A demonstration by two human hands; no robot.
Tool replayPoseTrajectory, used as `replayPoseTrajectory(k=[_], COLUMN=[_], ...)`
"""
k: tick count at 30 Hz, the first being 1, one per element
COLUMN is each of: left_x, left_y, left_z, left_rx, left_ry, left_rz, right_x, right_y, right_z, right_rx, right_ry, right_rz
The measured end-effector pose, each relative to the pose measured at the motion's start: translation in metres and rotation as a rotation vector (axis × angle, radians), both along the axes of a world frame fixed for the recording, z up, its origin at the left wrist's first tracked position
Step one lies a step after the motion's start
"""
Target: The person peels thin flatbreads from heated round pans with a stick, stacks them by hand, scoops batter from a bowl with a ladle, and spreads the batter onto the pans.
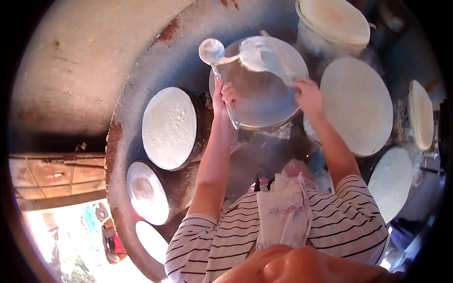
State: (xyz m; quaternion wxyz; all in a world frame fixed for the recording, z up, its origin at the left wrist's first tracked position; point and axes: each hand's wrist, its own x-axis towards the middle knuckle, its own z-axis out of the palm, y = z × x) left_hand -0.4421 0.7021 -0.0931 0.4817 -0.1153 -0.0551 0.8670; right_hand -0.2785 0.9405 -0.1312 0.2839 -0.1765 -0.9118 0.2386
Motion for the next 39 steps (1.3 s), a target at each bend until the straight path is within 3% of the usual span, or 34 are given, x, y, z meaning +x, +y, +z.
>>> replayPoseTrajectory(k=[3, 6, 8, 10, 12, 13, 15, 19, 20, 23, 25, 27, 28, 31, 33, 36, 39], left_x=[0.016, 0.034, 0.067, 0.082, 0.090, 0.090, 0.100, 0.114, 0.121, 0.142, 0.147, 0.140, 0.138, 0.149, 0.172, 0.191, 0.206], left_y=[0.008, 0.021, 0.020, 0.022, 0.018, 0.024, 0.026, 0.039, 0.039, 0.039, 0.041, 0.044, 0.047, 0.051, 0.044, 0.046, 0.049], left_z=[-0.004, 0.007, 0.014, 0.013, 0.013, 0.015, 0.016, 0.023, 0.026, 0.060, 0.072, 0.057, 0.049, 0.032, 0.035, 0.091, 0.108], left_rx=[0.268, 0.175, 0.045, 0.071, 0.088, 0.080, 0.056, 0.115, 0.234, 0.267, 0.121, 0.015, 0.001, 0.077, -0.037, -0.153, -0.814], left_ry=[0.014, 0.056, -0.067, -0.002, 0.051, 0.054, 0.050, -0.108, -0.083, 0.067, 0.055, 0.035, 0.007, -0.093, -0.087, 0.063, 0.481], left_rz=[-0.009, 0.135, 0.261, 0.282, 0.270, 0.285, 0.365, 0.381, 0.373, 0.371, 0.425, 0.459, 0.422, 0.380, 0.424, 0.464, 0.426], right_x=[-0.033, -0.055, -0.044, -0.051, -0.031, -0.028, -0.031, -0.039, -0.039, -0.033, -0.045, -0.080, -0.100, -0.097, -0.080, -0.071, -0.088], right_y=[-0.019, -0.023, -0.022, -0.002, 0.030, 0.052, 0.071, 0.005, 0.001, 0.033, 0.069, 0.104, 0.109, 0.060, 0.043, 0.055, 0.087], right_z=[0.006, 0.018, 0.015, 0.012, 0.048, 0.038, 0.019, 0.011, 0.017, 0.040, 0.046, 0.027, 0.022, 0.017, 0.013, 0.024, 0.043], right_rx=[0.003, -0.077, -0.115, -0.109, -0.173, -0.041, -0.095, -0.175, -0.191, -0.154, -0.174, -0.015, 0.031, -0.111, -0.115, -0.092, -0.199], right_ry=[-0.061, -0.231, -0.196, -0.012, -0.079, 0.021, -0.072, -0.005, -0.049, 0.018, -0.035, 0.028, -0.121, -0.108, -0.090, -0.025, -0.003], right_rz=[0.176, 0.288, 0.408, 0.499, 0.377, 0.242, 0.289, 0.576, 0.608, 0.784, 0.633, 0.483, 0.608, 0.750, 0.830, 0.946, 1.017])
